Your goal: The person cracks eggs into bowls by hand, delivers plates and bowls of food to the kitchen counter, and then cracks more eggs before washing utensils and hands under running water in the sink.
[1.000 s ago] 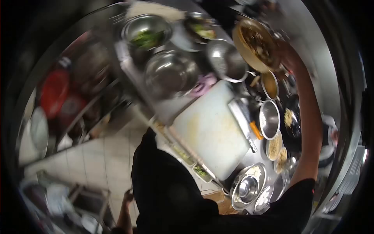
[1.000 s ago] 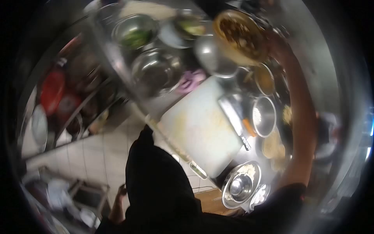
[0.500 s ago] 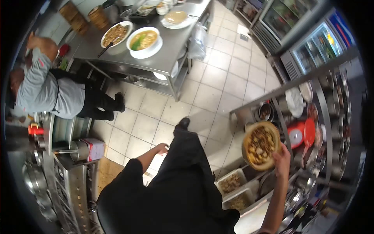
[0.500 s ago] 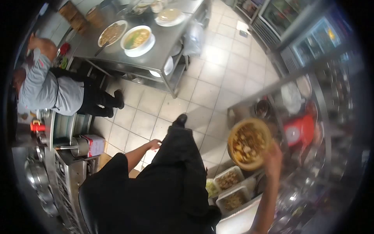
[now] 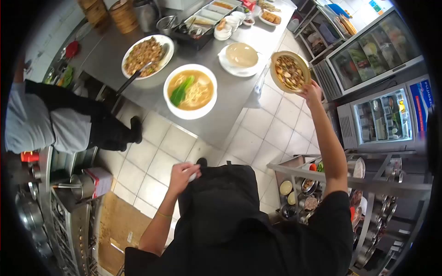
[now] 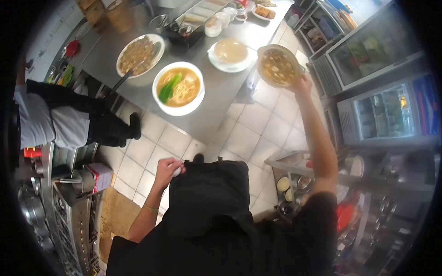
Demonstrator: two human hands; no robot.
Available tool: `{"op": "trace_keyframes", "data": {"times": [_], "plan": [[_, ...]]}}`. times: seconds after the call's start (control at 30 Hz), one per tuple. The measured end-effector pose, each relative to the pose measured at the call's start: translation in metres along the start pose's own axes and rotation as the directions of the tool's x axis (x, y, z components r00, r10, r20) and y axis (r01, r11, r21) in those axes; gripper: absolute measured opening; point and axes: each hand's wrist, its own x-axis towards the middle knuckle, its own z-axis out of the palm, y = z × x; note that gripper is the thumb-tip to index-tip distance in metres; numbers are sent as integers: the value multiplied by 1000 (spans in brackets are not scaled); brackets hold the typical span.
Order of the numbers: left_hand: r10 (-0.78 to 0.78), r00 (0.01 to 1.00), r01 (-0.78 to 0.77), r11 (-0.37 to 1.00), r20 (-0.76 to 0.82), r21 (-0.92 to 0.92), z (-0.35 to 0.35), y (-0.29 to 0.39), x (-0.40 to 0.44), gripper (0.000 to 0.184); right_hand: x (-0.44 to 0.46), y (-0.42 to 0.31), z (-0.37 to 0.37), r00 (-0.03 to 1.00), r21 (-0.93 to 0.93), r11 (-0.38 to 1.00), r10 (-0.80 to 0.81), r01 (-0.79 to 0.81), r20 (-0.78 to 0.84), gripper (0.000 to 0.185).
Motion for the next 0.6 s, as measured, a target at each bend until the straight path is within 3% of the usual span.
{"op": "trace_keyframes", "data": {"times": [0.03, 0.1, 0.17, 0.23, 0.3, 0.4, 0.6], "plan": [[97, 993, -94, 994, 71, -50, 24, 37, 28, 24, 30, -4, 4, 1000, -10, 1000, -8, 8, -2, 41], [245, 969, -246, 969, 37, 15, 73, 79, 99, 19, 84, -7, 29, 999, -69, 997, 29, -31, -33, 40], [122, 992, -115, 982, 35, -151, 109, 119, 173, 30, 137, 0, 44, 999, -50, 998, 45, -46, -29, 40], [41, 997, -58, 952, -64, -301, 128, 128, 252, 34, 184, 10, 60, 997, -38, 997, 72, -72, 6, 40], [-83, 991, 60, 977, -105, -207, 124, 130, 315, 34, 224, 13, 73, 998, -147, 989, 39, -33, 39, 42], [-255, 922, 207, 961, -293, -186, 129, 146, 353, 30, 253, 6, 90, 985, -94, 993, 79, -65, 154, 45], [-424, 799, 328, 902, -427, -281, 128, 144, 377, 23, 278, -13, 105, 917, -104, 986, 159, -129, 367, 48]]}}
